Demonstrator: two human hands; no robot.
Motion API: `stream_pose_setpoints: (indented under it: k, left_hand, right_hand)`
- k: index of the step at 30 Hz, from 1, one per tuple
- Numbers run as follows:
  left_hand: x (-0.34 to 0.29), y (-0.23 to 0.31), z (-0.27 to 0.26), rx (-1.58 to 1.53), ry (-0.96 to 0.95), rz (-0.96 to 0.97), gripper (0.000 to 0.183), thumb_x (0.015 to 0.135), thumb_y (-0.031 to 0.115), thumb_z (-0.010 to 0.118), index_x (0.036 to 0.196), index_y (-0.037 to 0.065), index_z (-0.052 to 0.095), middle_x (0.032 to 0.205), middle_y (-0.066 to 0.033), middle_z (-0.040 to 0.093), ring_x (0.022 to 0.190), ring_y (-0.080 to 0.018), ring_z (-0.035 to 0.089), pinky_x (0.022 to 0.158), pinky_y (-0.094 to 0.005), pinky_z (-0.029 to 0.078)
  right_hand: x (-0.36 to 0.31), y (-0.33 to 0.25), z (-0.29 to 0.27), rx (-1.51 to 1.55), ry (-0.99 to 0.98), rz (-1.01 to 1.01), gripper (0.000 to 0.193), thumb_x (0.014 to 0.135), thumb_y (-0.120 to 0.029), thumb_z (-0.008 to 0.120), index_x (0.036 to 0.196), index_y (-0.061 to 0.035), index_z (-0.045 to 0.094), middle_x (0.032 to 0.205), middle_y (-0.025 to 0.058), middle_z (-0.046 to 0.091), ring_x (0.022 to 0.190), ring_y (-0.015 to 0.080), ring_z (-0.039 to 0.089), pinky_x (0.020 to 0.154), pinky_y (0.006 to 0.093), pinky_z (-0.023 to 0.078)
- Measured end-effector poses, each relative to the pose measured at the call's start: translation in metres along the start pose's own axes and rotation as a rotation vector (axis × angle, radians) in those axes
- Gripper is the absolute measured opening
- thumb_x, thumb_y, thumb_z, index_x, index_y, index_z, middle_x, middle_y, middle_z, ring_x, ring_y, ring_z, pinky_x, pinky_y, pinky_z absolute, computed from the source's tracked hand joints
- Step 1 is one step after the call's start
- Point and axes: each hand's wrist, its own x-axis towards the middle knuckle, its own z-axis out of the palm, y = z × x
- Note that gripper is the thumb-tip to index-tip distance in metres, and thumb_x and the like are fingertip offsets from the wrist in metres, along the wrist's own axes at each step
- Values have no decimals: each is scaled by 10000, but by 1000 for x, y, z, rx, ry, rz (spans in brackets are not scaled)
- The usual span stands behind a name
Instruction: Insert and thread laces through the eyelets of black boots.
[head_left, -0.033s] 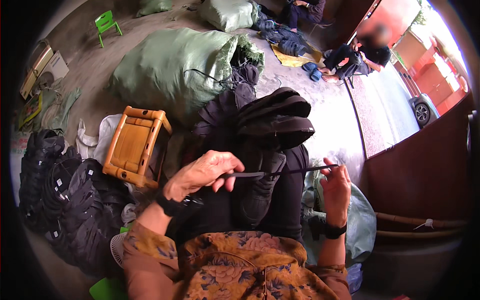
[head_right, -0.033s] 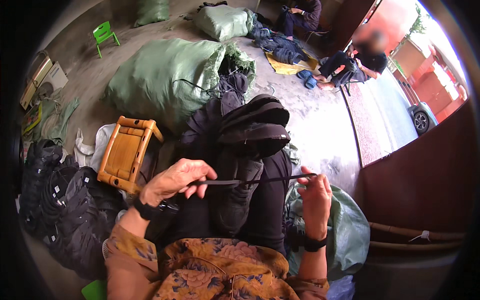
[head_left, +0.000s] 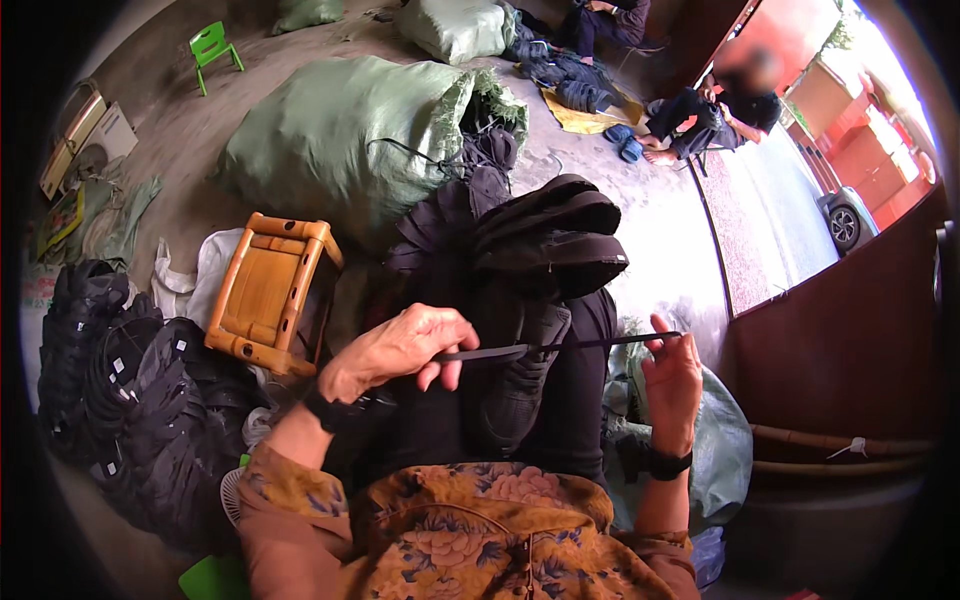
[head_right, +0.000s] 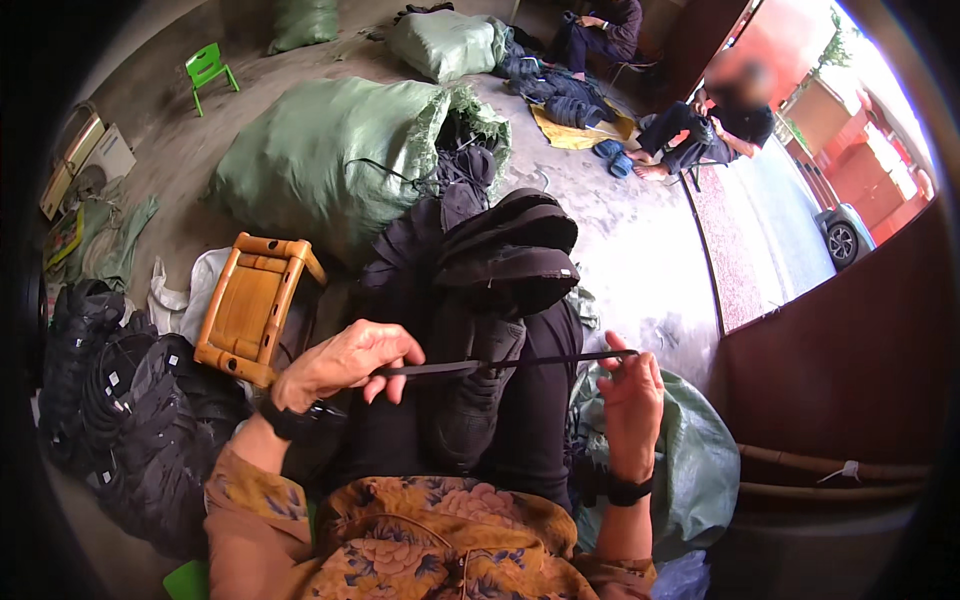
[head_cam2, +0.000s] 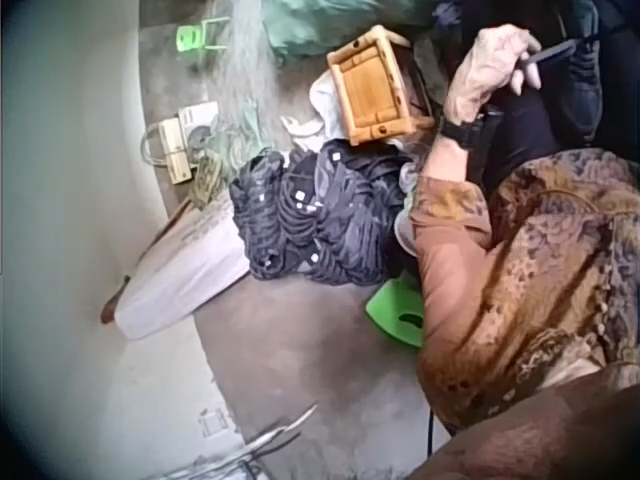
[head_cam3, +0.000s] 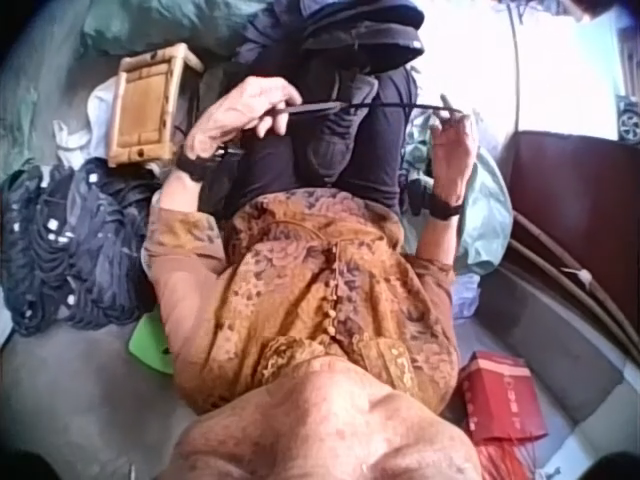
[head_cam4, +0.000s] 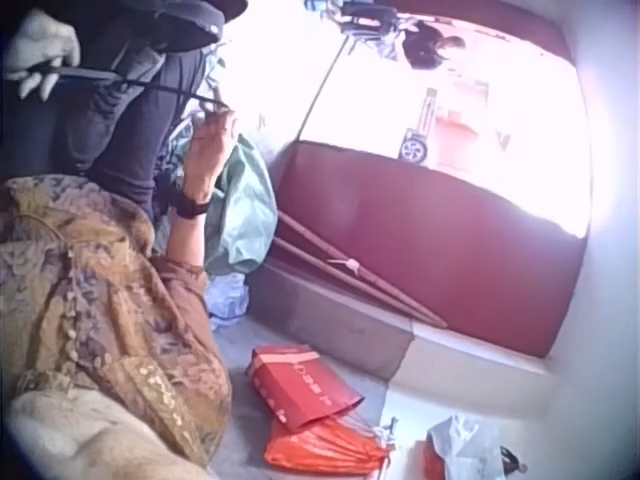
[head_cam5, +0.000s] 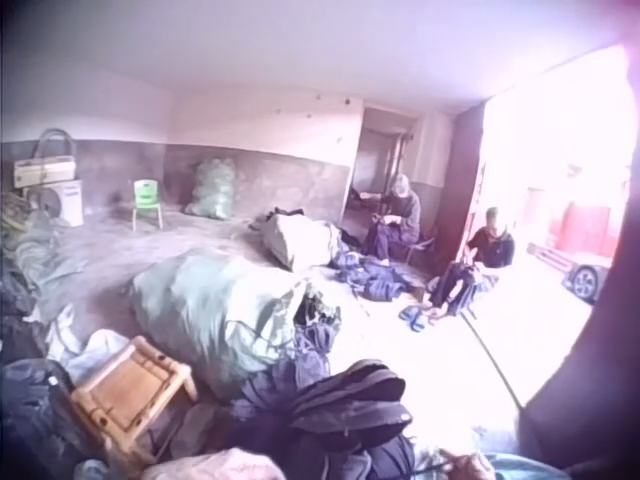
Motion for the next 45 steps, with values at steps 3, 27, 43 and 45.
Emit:
stream_pose_setpoints:
  k: [3, 27, 43, 45]
  left_hand:
    - [-15, 4, -3, 530, 157, -7, 276, 967, 233, 523, 907, -20, 617, 649, -129, 660, 514, -228, 623, 567, -359, 509]
    - [-6, -15, 6, -487, 76, 274, 178, 974, 165, 577, 1032, 2, 619, 985, -85, 654, 973, -140, 641, 883, -275, 518]
    - [68, -12, 55, 1225, 371, 831, 166, 802, 43, 649, 962, 50, 608, 994, -75, 616, 1135, -267, 583, 915, -430, 416]
    - [70, -9, 48, 1388, 262, 726, 103, 811, 120, 677, 846, 73, 592, 841, -51, 569, 958, -238, 590, 825, -415, 415]
  right_hand:
    - [-5, 6, -10, 171, -17, 4, 316, 1039, -330, 457, 1006, -49, 597, 1332, 200, 566, 1138, 254, 598, 767, 329, 581]
    - [6, -112, -229, 488, 58, -241, 229, 972, -183, 576, 1019, 21, 669, 1023, 140, 704, 1035, 243, 650, 1019, 432, 507]
    - [-8, -71, -216, 366, 291, -119, 273, 1001, -108, 532, 1260, -45, 587, 1153, 102, 677, 1107, 229, 638, 928, 366, 563]
    - [-9, -63, -207, 283, 281, -111, 353, 1005, -85, 518, 1356, -53, 507, 1140, 83, 660, 1049, 202, 645, 888, 349, 575]
